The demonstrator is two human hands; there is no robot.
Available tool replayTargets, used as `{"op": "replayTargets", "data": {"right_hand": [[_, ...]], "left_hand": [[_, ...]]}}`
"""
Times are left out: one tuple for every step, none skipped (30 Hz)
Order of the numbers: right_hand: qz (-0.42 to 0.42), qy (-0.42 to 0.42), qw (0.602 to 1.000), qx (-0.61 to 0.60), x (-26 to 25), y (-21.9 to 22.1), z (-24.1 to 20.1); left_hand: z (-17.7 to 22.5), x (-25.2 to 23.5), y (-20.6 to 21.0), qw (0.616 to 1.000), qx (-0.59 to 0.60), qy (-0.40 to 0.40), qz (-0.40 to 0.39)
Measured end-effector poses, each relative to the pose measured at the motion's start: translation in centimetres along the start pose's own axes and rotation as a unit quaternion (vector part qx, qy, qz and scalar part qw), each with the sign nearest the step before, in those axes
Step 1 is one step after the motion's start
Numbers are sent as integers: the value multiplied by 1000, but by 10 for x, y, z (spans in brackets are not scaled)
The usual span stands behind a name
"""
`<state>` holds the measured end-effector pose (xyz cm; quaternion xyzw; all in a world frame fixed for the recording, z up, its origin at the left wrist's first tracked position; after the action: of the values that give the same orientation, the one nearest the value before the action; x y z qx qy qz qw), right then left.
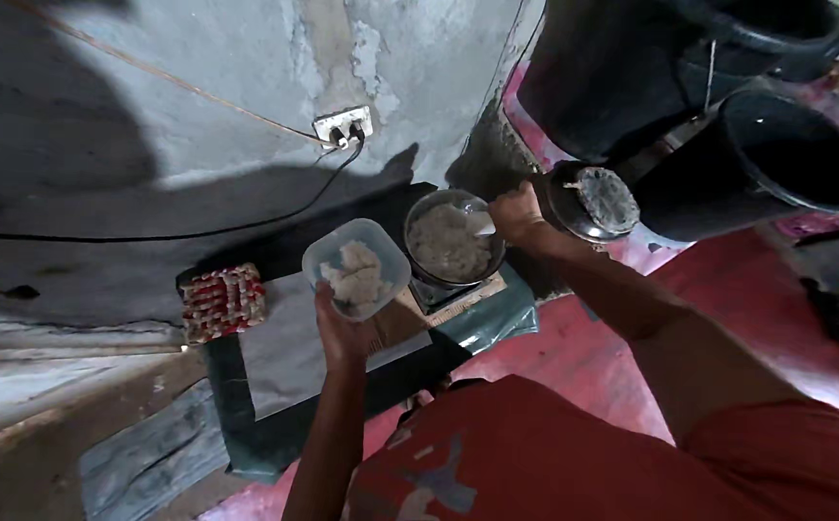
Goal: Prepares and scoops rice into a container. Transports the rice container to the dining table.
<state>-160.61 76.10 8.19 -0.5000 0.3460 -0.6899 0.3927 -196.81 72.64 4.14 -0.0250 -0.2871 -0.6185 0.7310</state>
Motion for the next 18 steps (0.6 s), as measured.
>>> {"op": "replayTargets", "data": {"right_hand": [[-18, 10, 1000, -6, -4, 7, -2], [-33, 21, 999, -15, -6, 12, -4], [-33, 27, 999, -20, -8, 12, -5], [-10, 23, 999, -25, -11, 5, -7], [41, 6, 999, -31, -12, -6, -8], [105, -21, 994, -31, -14, -17, -9], [162, -45, 985, -22, -16, -26, -11], [210, -67, 975, -13, -18, -33, -14], [254, -90, 963, -1, -20, -37, -18], [290, -110, 951, 14, -24, -36, -21], [320, -130, 938, 27, -28, -33, -25], [329, -147, 932, 29, -32, -28, -28], [318, -162, 934, 17, -36, -22, -31], [296, -172, 939, -3, -40, -15, -32], [271, -168, 947, -30, -44, -8, -30], [245, -153, 956, -59, -49, -2, -27], [225, -135, 961, -83, -54, 4, -23], [198, -117, 968, -100, -58, 10, -19]], "left_hand": [[-2, 2, -2, 1000, -8, -6, 2], [-4, 3, -5, 1000, -17, -12, 4], [-6, 3, -8, 999, -23, -18, 15], [-8, 4, -11, 999, -27, -23, 22], [-9, 4, -12, 999, -27, -26, 25], [-11, 4, -14, 999, -22, -28, 22], [-13, 4, -15, 999, -19, -29, 15], [-13, 4, -15, 999, -17, -29, 13], [-13, 5, -15, 999, -17, -30, 13], [-11, 6, -15, 999, -18, -32, 14], [-11, 7, -15, 999, -19, -33, 19], [-10, 7, -16, 999, -17, -34, 21], [-10, 7, -17, 999, -16, -36, 24], [-10, 7, -18, 999, -15, -38, 23], [-10, 8, -19, 999, -17, -40, 21], [-9, 8, -21, 999, -20, -40, 23], [-10, 9, -24, 999, -22, -39, 23], [-10, 9, -26, 999, -23, -38, 24]]}}
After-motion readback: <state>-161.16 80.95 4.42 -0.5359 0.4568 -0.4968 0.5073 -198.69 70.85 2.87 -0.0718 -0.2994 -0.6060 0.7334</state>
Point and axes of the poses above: each hand's wrist, its own x-axis away from the middle knuckle, its own y-axis out of the palm, z = x × y, the point moved 9 cm from there along -x, towards the middle knuckle, and after that the axes turned 4 degrees about -y, right-handed, at the moved point
